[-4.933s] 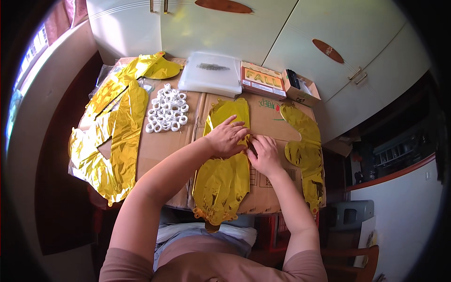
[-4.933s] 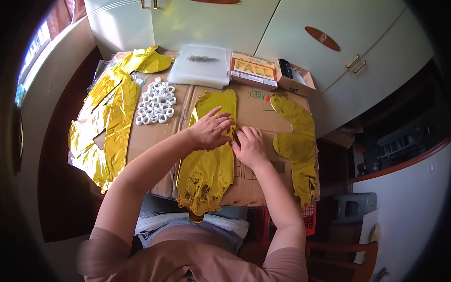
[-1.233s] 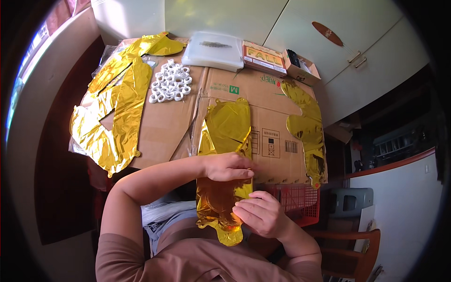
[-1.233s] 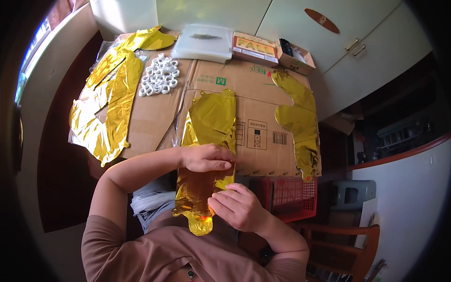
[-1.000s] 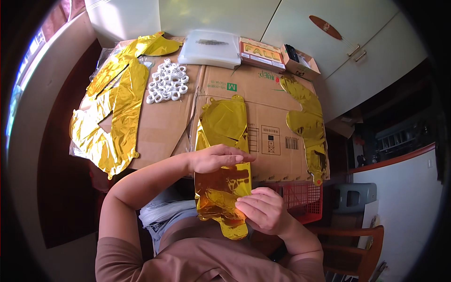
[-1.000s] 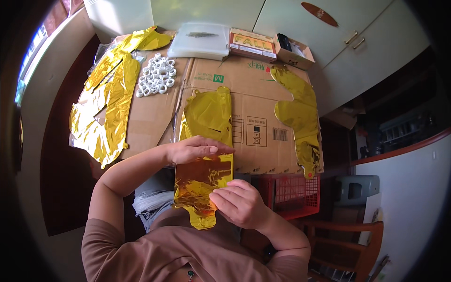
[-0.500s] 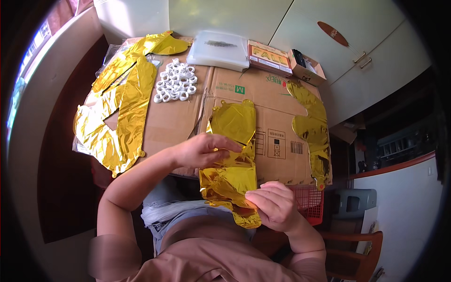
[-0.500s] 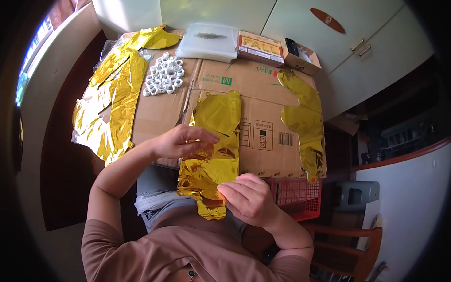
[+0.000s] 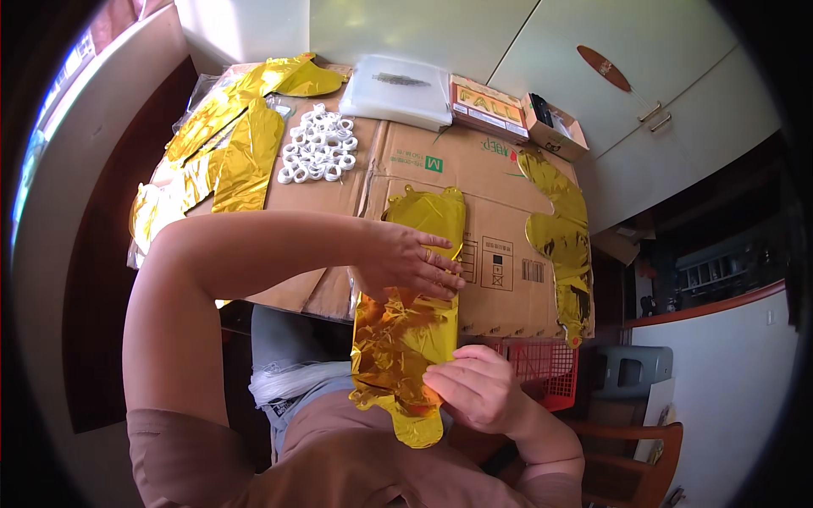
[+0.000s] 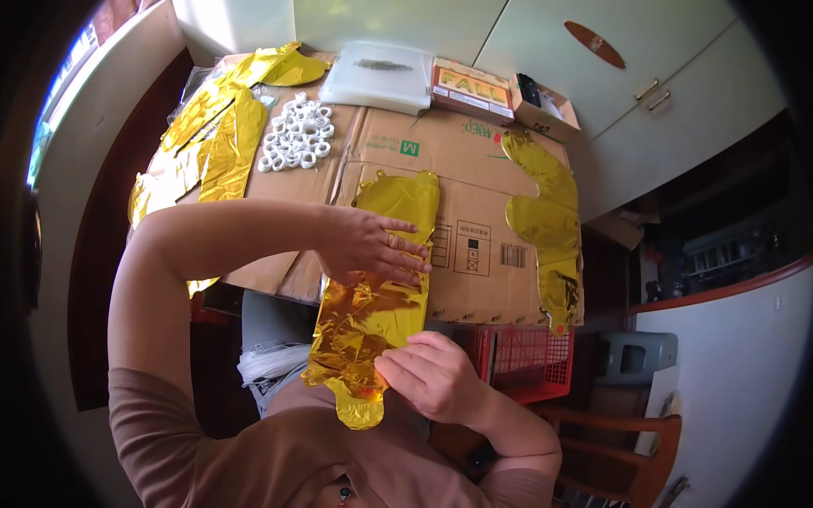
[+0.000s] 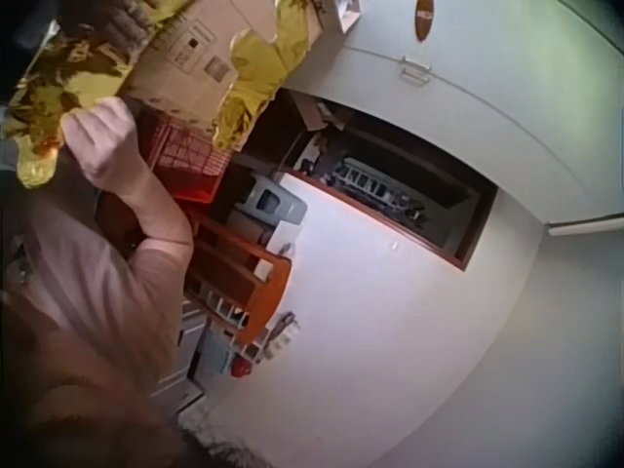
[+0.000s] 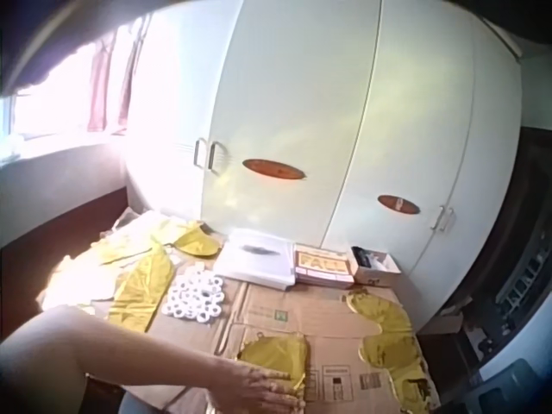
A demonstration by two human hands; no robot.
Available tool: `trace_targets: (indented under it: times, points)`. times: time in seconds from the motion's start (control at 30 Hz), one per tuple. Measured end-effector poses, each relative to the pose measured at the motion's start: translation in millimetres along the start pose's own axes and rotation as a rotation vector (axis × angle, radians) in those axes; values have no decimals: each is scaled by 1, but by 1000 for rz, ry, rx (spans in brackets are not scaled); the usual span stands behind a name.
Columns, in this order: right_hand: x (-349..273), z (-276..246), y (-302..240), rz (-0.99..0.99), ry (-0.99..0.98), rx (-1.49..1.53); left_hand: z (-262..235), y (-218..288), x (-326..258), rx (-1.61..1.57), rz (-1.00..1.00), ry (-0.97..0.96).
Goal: Folding uninflated gold foil balloons into a compact shape on a workbench.
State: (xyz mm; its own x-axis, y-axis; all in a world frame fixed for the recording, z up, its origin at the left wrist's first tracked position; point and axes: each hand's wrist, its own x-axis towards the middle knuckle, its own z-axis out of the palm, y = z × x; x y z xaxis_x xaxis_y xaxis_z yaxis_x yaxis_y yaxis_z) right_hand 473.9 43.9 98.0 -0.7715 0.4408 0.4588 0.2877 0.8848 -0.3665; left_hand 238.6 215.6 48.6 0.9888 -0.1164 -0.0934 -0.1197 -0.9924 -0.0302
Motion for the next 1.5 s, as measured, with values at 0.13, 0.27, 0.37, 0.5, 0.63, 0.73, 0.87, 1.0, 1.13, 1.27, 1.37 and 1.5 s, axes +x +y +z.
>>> trace_targets:
  times: [0.13,0.27,0.37,0.5,0.63,0.73,0.87,1.0,1.13,1.27,1.37,1.5]
  points:
    - [-3,1,-1,-6,1,-6,10,-4,2,-97,17,-90]
    - [-5,0,1,-10,-1,5,21,-5,-3,-108,10,-39]
    - [-8,0,2,-13,4,1,22,-5,-3,-113,4,-8]
    - [-9,0,3,5,14,8,20,-3,-3,-130,28,59]
    - [-5,-2,6,10,30,9,26,0,-5,-148,9,98]
    - [0,-4,11,10,32,20,32,0,-8,-141,19,152]
    - [13,-15,24,44,50,42,39,-1,-8,-159,30,198]
    - [38,-21,62,104,147,38,42,-4,-6,-149,32,203]
    - [75,-21,104,419,6,173,78,-8,-24,-819,-187,224]
    - [86,-6,155,686,-53,506,52,-5,-16,-501,-104,140]
    - [100,-1,178,657,-110,625,88,-8,-20,-399,-25,312]
    - [104,6,208,707,-145,685,41,-5,-10,-301,-102,-37]
